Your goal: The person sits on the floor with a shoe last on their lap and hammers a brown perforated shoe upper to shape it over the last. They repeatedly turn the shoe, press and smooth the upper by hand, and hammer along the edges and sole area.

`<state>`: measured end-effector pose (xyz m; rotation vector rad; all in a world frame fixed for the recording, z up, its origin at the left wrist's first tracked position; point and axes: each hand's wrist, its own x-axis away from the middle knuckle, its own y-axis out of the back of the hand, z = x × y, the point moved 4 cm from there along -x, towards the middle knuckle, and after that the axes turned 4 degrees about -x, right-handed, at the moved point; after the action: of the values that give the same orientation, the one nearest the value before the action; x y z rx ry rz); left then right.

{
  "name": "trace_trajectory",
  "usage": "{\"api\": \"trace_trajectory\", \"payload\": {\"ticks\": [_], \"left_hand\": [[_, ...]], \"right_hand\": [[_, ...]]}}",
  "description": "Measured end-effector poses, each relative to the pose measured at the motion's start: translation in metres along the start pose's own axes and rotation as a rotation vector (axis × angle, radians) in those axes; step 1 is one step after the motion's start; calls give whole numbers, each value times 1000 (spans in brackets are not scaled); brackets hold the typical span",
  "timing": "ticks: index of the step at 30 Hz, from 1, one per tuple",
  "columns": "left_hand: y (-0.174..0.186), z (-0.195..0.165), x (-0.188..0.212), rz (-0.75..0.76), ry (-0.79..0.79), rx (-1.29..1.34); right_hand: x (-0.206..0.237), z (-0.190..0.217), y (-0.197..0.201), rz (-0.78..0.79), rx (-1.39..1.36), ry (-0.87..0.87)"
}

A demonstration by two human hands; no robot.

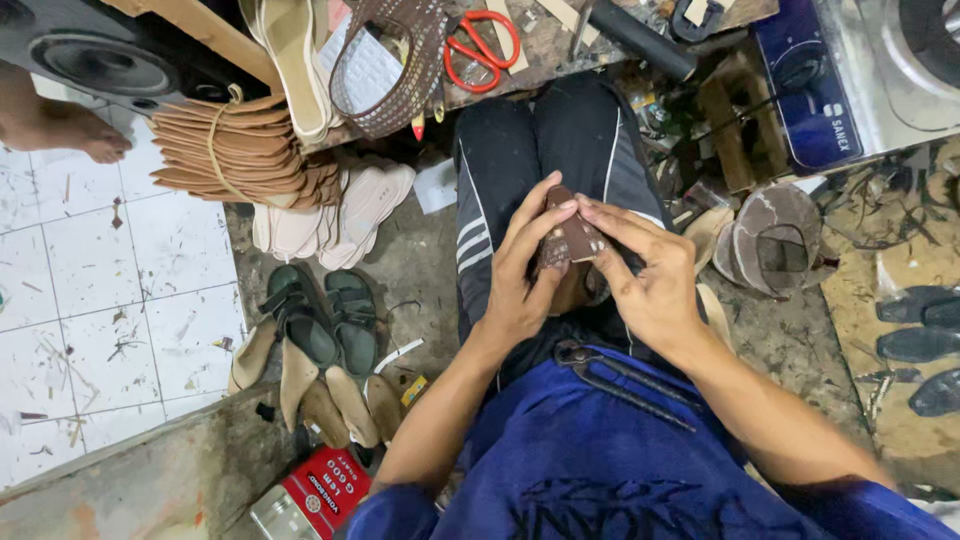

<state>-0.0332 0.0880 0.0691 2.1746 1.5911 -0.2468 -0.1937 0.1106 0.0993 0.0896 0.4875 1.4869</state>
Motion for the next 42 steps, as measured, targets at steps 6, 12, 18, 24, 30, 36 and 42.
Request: {"api": "trace_trajectory", "payload": {"ticks": [6, 12, 18, 24, 30, 36, 42], "left_hand": [[7, -14, -21, 15, -196, 10], [36, -36, -58, 137, -354, -100], [37, -35, -23, 148, -108, -63], [41, -31, -8, 236, -74, -7], [40, -31, -3, 284, -72, -20], [38, -31, -4, 298, -87, -4], [35, -33, -23, 248, -284, -74]], "right_hand": [[-5, 32, 15, -84, -27, 99], [-17, 42, 14, -161, -25, 331], [15, 13, -1, -126, -92, 314], [38, 1, -5, -69, -80, 344], [46, -4, -3, -58, -116, 397], [47, -8, -1, -43, -89, 376], [35, -3, 5, -72, -148, 212]]}}
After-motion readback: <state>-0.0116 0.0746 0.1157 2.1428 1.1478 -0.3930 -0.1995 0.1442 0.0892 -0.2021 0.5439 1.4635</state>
